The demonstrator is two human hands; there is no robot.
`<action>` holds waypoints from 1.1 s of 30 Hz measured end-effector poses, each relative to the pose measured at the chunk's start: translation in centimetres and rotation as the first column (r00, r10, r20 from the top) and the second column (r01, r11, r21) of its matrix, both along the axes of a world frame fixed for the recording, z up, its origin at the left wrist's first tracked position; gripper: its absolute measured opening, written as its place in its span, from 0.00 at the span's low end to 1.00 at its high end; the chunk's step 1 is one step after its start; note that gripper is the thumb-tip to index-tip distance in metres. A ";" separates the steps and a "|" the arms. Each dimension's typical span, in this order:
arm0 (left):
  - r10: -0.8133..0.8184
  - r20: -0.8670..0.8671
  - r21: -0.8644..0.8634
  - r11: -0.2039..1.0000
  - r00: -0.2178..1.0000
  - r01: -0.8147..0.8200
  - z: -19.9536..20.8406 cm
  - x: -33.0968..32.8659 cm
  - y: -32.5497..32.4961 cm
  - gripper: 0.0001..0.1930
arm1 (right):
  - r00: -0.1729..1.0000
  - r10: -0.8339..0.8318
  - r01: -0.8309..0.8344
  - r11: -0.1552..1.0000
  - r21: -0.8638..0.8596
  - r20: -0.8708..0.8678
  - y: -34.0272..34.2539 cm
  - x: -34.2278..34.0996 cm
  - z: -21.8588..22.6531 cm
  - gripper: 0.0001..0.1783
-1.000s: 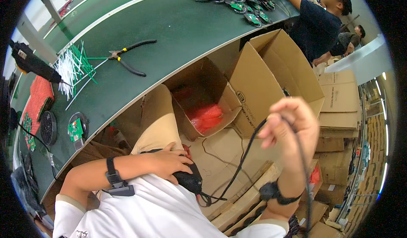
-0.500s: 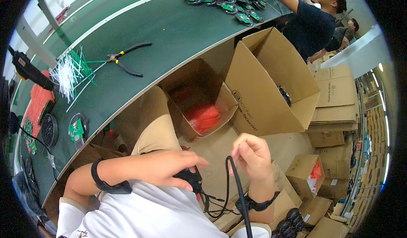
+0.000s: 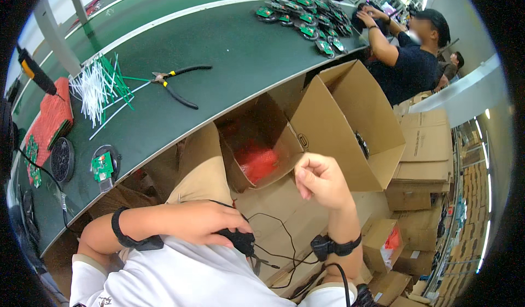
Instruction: Assembling electronic components and circuit boards into plastic housings on a production line.
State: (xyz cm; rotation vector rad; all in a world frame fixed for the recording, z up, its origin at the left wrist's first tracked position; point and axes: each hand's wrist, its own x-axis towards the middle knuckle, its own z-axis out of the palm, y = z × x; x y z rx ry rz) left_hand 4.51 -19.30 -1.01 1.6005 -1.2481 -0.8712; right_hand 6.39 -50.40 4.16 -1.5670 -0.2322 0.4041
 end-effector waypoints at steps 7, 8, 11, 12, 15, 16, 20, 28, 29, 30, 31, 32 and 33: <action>-0.172 -0.186 -0.478 0.876 0.967 0.064 6.0 -6.1 -9.7 0.35 | 0.974 0.206 -0.158 0.915 -0.372 0.093 7.4 10.6 7.9 0.15; -0.144 -0.095 -0.634 0.772 0.985 0.051 6.4 -6.7 -10.1 0.15 | 0.963 0.255 -0.199 0.896 -0.397 0.092 9.4 11.9 8.8 0.16; -0.356 -0.245 -0.533 0.826 0.902 0.181 6.0 -7.7 -9.0 0.20 | 0.936 0.351 -0.255 0.714 -0.652 0.019 16.0 12.9 11.0 0.17; -0.276 -0.230 -0.519 0.846 0.933 0.122 5.8 -7.1 -8.5 0.20 | 0.908 0.419 -0.303 0.656 -0.692 -0.001 18.3 13.0 11.6 0.16; -0.186 -0.200 -0.472 0.879 0.962 0.072 5.1 -6.1 -7.5 0.21 | 0.786 0.618 -0.468 0.611 -0.639 0.016 25.1 12.9 12.4 0.15; 0.042 -0.141 -0.492 0.864 0.989 -0.107 4.7 -6.0 -7.1 0.20 | 0.764 0.638 -0.472 0.656 -0.589 0.098 27.1 12.9 12.4 0.14; 0.322 -0.063 -0.592 0.750 0.945 -0.296 3.6 -6.2 -4.9 0.19 | 0.693 0.649 -0.542 0.756 -0.366 0.315 31.8 12.6 10.8 0.11; 0.397 0.052 -0.401 0.849 0.916 -0.345 6.3 -6.3 6.6 0.15 | 0.648 0.642 -0.381 0.740 -0.554 0.411 33.5 10.1 1.3 0.08; 0.522 0.139 -0.440 0.794 0.842 -0.420 6.7 -6.7 8.2 0.15 | 0.625 0.619 -0.362 0.770 -0.526 0.476 33.2 9.6 0.1 0.10; 0.636 0.216 -0.486 0.728 0.741 -0.483 7.1 -6.8 9.7 0.15 | 0.619 0.573 -0.328 0.810 -0.486 0.537 33.1 9.0 -1.0 0.11; 0.559 0.354 -0.149 0.825 0.750 -0.545 6.9 -6.3 11.7 0.21 | 0.590 0.536 -0.271 0.836 -0.478 0.603 33.0 8.4 -2.0 0.12; 0.469 0.484 0.125 0.798 0.739 -0.589 6.6 -6.0 13.6 0.30 | 0.568 0.499 -0.212 0.857 -0.470 0.654 32.9 7.8 -2.8 0.13; 0.670 0.550 -0.025 0.609 0.498 -0.793 6.1 -7.0 15.7 0.32 | 0.596 0.483 -0.209 0.865 -0.457 0.641 32.7 7.2 -3.4 0.16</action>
